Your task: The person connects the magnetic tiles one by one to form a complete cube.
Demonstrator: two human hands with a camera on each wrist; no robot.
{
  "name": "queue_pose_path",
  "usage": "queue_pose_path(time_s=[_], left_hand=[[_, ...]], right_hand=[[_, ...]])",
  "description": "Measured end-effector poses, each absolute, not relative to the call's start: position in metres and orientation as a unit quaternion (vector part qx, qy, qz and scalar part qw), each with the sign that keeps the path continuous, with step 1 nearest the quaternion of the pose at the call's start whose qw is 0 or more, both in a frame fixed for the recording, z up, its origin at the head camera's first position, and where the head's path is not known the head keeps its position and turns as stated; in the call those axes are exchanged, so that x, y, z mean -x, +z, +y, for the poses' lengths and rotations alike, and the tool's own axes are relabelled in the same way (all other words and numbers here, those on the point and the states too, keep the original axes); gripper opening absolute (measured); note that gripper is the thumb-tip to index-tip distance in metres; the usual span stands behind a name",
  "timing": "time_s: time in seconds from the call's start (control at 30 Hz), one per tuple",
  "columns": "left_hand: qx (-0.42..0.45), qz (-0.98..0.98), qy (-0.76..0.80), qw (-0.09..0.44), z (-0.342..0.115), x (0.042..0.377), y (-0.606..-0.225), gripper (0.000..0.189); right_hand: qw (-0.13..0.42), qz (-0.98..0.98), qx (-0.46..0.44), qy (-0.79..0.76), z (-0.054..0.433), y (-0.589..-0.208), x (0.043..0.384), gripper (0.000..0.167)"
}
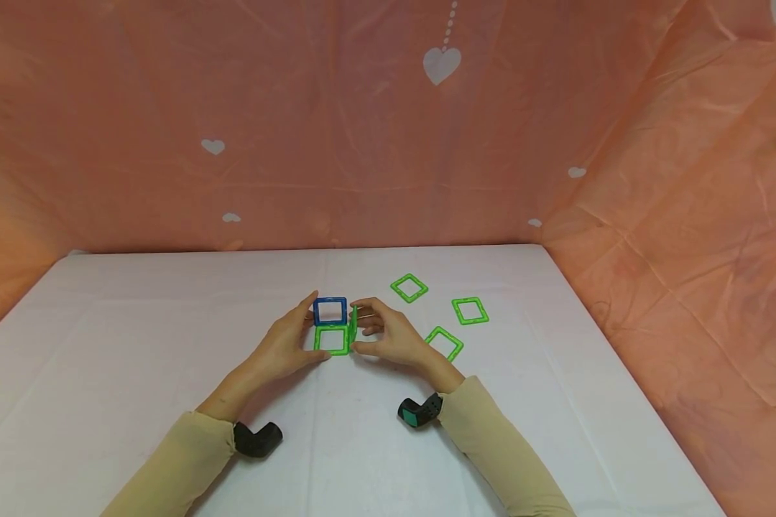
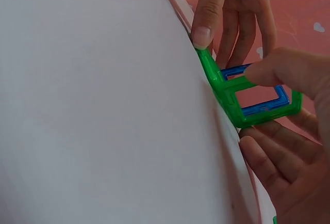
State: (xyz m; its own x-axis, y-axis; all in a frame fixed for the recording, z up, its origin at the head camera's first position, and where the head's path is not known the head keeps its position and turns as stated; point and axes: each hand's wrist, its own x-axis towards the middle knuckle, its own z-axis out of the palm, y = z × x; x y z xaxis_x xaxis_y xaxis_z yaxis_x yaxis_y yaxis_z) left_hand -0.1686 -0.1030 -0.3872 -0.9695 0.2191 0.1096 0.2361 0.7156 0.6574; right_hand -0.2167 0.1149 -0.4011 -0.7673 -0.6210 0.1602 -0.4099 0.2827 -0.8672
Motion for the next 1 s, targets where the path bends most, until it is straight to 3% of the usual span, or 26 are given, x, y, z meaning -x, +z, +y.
queue_pose_path(time_s=[1.0], left_hand=[[0.13, -0.915, -0.381, 0.019, -0.1007, 0.1629, -0.3894, 0.094]], right_hand=[[0.088, 0.806, 0.332, -0.482, 0.1117, -0.4009, 0.2158, 0.067]])
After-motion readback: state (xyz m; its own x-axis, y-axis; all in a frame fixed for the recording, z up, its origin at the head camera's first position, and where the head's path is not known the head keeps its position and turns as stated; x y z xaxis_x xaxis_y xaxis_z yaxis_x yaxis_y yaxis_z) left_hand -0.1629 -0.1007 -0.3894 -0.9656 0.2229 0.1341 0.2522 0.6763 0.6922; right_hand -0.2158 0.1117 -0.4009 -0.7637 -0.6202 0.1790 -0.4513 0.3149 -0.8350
